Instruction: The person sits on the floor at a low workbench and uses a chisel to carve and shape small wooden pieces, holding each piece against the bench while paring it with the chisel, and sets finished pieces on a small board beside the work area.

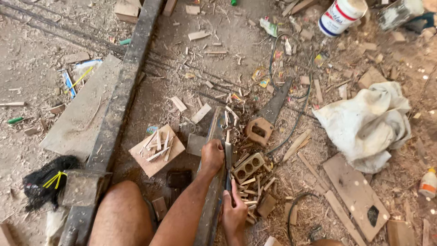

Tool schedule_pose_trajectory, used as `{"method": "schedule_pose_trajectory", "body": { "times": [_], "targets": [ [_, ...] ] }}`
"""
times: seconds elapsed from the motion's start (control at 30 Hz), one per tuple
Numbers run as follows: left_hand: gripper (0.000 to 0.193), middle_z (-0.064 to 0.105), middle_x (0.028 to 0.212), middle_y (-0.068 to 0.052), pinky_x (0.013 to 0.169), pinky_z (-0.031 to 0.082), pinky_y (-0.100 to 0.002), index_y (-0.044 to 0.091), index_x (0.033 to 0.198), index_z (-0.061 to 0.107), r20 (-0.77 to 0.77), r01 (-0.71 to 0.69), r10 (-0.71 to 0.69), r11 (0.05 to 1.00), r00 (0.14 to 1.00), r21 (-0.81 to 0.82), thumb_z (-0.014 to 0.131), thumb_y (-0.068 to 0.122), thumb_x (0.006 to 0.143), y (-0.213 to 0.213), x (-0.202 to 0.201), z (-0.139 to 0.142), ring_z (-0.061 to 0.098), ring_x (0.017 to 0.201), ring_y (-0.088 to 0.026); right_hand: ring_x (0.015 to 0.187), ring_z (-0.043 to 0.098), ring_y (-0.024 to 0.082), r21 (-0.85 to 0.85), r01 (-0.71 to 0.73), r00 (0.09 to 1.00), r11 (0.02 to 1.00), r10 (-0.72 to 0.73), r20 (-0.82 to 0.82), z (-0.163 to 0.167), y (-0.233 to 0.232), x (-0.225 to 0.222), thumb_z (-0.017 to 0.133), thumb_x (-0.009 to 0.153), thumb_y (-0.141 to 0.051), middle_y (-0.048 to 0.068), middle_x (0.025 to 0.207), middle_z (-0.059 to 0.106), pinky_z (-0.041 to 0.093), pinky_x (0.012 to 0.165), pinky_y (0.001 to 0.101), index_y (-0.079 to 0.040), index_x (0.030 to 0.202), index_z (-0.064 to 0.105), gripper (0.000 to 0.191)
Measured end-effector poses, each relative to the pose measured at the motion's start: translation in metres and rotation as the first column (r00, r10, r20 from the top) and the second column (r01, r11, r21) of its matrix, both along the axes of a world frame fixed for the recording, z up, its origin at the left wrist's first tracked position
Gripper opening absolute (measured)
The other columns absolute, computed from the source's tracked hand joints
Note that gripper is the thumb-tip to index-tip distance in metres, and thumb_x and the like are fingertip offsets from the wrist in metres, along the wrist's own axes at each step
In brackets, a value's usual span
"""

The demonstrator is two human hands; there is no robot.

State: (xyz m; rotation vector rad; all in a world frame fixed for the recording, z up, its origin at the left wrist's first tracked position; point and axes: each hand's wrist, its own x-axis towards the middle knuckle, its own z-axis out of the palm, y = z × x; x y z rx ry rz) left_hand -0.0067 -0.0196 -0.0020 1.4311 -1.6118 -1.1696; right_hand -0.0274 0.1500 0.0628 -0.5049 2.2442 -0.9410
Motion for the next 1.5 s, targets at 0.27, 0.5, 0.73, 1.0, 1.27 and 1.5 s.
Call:
{"method": "schedule_pose_trajectory", "body": {
  "times": [0.27,0.5,0.73,1.0,1.27,1.5],
  "targets": [
    [0.007,0.069,0.084,-0.021,0.069,0.053,-0.050,0.003,0.076,0.068,0.015,0.026,-0.026,0.999,1.000,-0.035,0.065,-0.004,0.076,0.000,0.000,0.001,0.067,0.080,-0.044,0.077,0.064,0.010,-0.305,-0.202,0.947,0.931,0.106,-0.303,-0.017,0.000,-0.004,0.065,0.100,-0.016,0.023,0.121,0.077,0.051,0.065,0.0252,-0.010,0.151,0.054,0.052],
    [0.006,0.071,0.084,-0.018,0.070,0.054,-0.048,0.003,0.074,0.068,0.089,0.057,-0.067,0.992,0.994,0.111,0.070,-0.002,0.075,-0.002,-0.001,0.005,0.069,0.075,-0.037,0.040,0.043,0.014,-0.024,0.029,0.991,0.999,-0.025,0.131,-0.018,-0.012,-0.016,0.058,0.096,-0.019,0.014,0.118,0.074,0.039,0.036,0.0307,-0.021,0.149,0.050,0.053],
    [0.019,0.068,0.080,-0.017,0.066,0.052,-0.048,0.001,0.071,0.063,0.015,0.056,-0.058,0.995,0.998,0.079,0.082,0.006,0.073,0.003,0.003,0.005,0.067,0.072,-0.036,0.037,0.042,0.010,-0.021,0.020,0.991,1.000,-0.017,0.136,-0.016,-0.017,-0.017,0.060,0.098,-0.021,0.008,0.066,0.065,0.038,0.032,0.0261,-0.023,0.153,0.049,0.055],
    [0.019,0.066,0.094,-0.016,0.067,0.053,-0.048,0.003,0.095,0.069,-0.122,0.008,-0.032,0.981,0.992,-0.194,0.076,0.006,0.078,0.013,0.006,0.015,0.066,0.081,-0.040,0.036,0.042,0.010,-0.060,0.090,0.965,0.994,-0.072,0.250,0.022,-0.030,-0.019,0.061,0.097,-0.020,0.005,0.058,0.060,0.037,0.031,0.0253,-0.023,0.151,0.051,0.055],
    [0.009,0.066,0.091,-0.015,0.072,0.055,-0.048,0.005,0.088,0.071,-0.017,0.035,-0.042,0.944,0.999,-0.329,0.075,0.013,0.090,0.028,0.004,0.009,0.066,0.082,-0.040,0.036,0.044,0.011,-0.114,0.162,0.971,0.980,-0.138,0.194,0.017,-0.008,-0.027,0.063,0.095,-0.019,0.005,0.056,0.060,0.037,0.030,0.0270,-0.019,0.148,0.055,0.053],
    [0.006,0.068,0.089,-0.017,0.071,0.054,-0.047,0.002,0.087,0.070,-0.050,0.084,-0.103,0.952,0.993,-0.295,0.074,0.006,0.085,0.021,0.007,0.005,0.066,0.081,-0.041,0.050,0.056,0.005,-0.243,-0.099,0.987,0.965,0.065,-0.144,-0.027,-0.021,-0.022,0.066,0.098,-0.023,0.003,0.071,0.074,0.048,0.046,0.0236,-0.014,0.150,0.054,0.054]
  ]
}}
